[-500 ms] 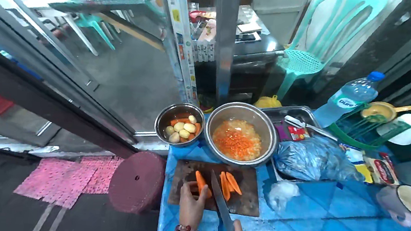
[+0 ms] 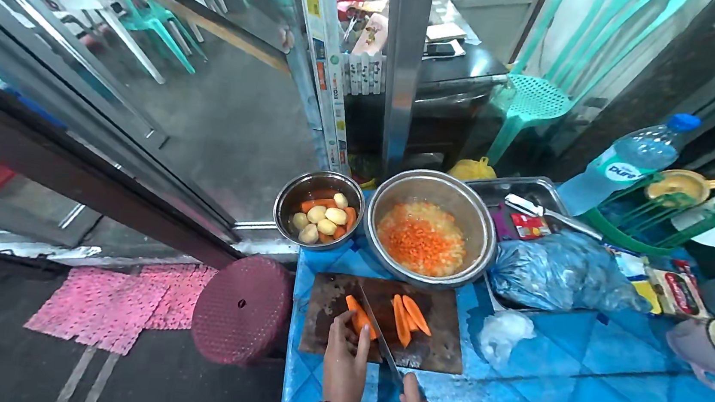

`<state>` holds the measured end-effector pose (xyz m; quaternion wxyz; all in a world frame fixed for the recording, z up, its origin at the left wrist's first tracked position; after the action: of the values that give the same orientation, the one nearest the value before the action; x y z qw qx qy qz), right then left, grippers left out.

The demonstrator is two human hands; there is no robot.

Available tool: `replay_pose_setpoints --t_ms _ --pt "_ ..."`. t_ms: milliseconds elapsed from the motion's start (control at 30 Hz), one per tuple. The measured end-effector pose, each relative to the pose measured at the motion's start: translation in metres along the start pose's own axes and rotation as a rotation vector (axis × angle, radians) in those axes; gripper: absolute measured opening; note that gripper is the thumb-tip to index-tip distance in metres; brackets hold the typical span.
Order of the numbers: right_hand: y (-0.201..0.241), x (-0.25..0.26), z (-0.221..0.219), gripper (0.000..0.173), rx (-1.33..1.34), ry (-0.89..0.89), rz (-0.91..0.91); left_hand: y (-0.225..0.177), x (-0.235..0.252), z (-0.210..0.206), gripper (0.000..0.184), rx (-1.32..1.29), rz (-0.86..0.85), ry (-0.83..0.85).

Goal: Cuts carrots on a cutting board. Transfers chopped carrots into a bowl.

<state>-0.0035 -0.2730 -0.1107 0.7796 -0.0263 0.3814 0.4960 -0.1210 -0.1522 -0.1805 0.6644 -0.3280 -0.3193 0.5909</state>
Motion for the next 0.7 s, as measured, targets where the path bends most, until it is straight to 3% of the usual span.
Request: replay_pose_setpoints --t_ms 200,533,700 --pt "0.001 0.007 -0.002 0.043 0.030 0.070 -0.056 -0.008 0.001 -0.005 0.048 0.239 0.094 0.158" --pt "0.000 0.037 -0.033 0.046 0.069 0.124 -0.082 -0.007 0.003 -0.004 0.046 0.197 0.063 0.161" --pt "-0.013 0.035 -0.011 0.043 0.055 0.114 -0.055 -0.007 0.000 -0.005 0.042 0.208 0.003 0.118"
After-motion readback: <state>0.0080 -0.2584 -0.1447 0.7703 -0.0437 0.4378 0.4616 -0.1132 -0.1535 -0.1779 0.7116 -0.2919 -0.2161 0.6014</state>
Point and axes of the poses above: each hand's wrist, its own x-axis towards the middle knuckle, its own z-axis out of the back of the hand, y = z × x, the point moved 6 cm from there along x, towards the middle knuckle
